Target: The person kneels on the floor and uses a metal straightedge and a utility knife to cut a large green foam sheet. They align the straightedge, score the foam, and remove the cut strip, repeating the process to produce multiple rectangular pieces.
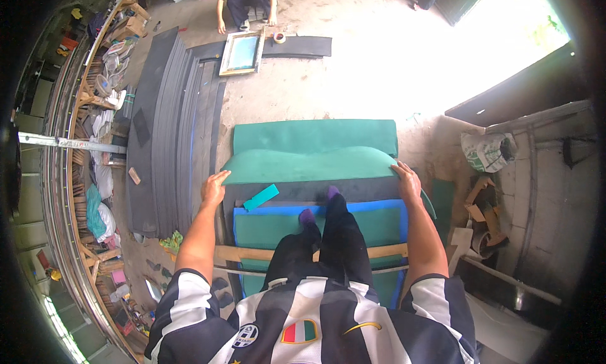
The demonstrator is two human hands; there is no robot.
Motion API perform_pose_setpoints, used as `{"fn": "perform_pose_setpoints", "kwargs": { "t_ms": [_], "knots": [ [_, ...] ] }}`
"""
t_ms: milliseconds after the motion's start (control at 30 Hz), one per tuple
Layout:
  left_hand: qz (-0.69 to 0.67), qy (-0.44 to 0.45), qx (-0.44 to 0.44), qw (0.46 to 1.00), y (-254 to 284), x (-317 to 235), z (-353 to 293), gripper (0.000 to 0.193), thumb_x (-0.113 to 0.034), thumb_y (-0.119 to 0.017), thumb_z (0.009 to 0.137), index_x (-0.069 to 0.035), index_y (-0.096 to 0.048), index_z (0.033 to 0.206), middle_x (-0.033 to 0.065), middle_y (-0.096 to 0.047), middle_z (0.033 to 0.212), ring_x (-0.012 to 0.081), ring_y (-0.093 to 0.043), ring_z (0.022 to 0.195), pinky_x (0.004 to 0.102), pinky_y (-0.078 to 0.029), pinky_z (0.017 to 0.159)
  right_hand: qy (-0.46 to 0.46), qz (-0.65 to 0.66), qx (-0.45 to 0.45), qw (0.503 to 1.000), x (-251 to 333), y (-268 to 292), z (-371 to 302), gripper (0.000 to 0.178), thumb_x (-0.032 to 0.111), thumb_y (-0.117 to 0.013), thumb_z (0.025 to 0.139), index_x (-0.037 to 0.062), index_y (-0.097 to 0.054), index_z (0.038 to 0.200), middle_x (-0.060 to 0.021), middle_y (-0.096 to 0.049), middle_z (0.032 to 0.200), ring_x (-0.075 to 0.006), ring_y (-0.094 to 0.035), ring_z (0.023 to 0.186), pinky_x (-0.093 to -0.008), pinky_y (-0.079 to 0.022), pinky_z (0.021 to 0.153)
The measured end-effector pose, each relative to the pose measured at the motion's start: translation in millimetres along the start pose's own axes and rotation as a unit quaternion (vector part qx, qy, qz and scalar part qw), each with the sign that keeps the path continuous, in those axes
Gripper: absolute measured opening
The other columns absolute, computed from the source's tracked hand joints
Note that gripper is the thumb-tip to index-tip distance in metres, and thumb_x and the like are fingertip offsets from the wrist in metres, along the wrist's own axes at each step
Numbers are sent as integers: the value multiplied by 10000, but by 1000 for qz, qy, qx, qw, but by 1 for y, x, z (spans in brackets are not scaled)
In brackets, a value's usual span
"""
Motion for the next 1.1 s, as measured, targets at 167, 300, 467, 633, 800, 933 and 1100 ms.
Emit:
{"fn": "perform_pose_setpoints", "kwargs": {
  "t_ms": [167, 300, 467, 633, 800, 933, 1100],
  "knots": [
    [5, 6, -24, 1000, -43, 17, 80, 612, 94, -669, 776, -200, -729, 1309, 35, -708, 1352, 267, -662, 1225, 395, -533, 1062, -10, 15, 6, 1000, -33, -61, 84, 552, -67, -516, 850, 192, -753, 1277, -104, -634, 1460, -313, -561, 1390, -422, -458, 1159],
    [42, -18, -47, 998, -88, 40, 140, 661, 112, -632, 745, -215, -728, 1311, 21, -694, 1379, 278, -640, 1263, 390, -514, 1091, 30, -5, -22, 999, -44, -102, 157, 526, -93, -534, 858, 164, -757, 1258, -153, -650, 1419, -338, -611, 1324, -410, -493, 1120],
    [74, -100, -158, 979, -154, 44, 219, 683, 126, -602, 726, -196, -725, 1316, 22, -681, 1401, 303, -617, 1300, 411, -504, 1098, 145, -108, -202, 962, -91, -154, 228, 552, -75, -532, 867, 198, -732, 1304, -111, -671, 1408, -301, -612, 1337, -445, -488, 1131],
    [125, -127, -202, 963, -266, 75, 255, 749, 143, -574, 720, -209, -699, 1370, 16, -626, 1483, 277, -552, 1403, 482, -427, 1171, 184, -139, -275, 933, -124, -237, 253, 590, -118, -525, 870, 175, -701, 1351, -114, -663, 1413, -309, -590, 1365, -483, -473, 1148],
    [150, -138, -155, 967, -431, 130, 263, 757, 106, -591, 738, -239, -669, 1407, 18, -596, 1517, 280, -520, 1433, 516, -366, 1210, 191, -191, -250, 930, -196, -398, 261, 585, -94, -535, 899, 199, -681, 1383, -112, -633, 1454, -314, -556, 1402, -501, -440, 1176],
    [175, -137, -84, 971, -553, 175, 265, 718, 54, -654, 772, -272, -661, 1410, 4, -583, 1521, 305, -502, 1433, 551, -372, 1204, 141, -155, -106, 972, -263, -541, 259, 615, -67, -539, 884, 210, -642, 1424, -140, -584, 1508, -325, -505, 1447, -472, -402, 1210],
    [208, -117, 6, 971, -620, 215, 249, 825, 50, -700, 757, -292, -569, 1496, 6, -520, 1576, 286, -453, 1476, 514, -390, 1203, 95, -134, -12, 986, -275, -612, 254, 730, -81, -537, 866, 237, -535, 1523, -168, -542, 1540, -329, -464, 1476, -465, -407, 1199]
  ]
}}
Point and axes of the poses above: each hand's wrist, its own z-axis towards the middle knuckle, its own y-axis out of the back of the hand, x = y × z, the point moved 6 cm from there along z, towards the middle knuckle
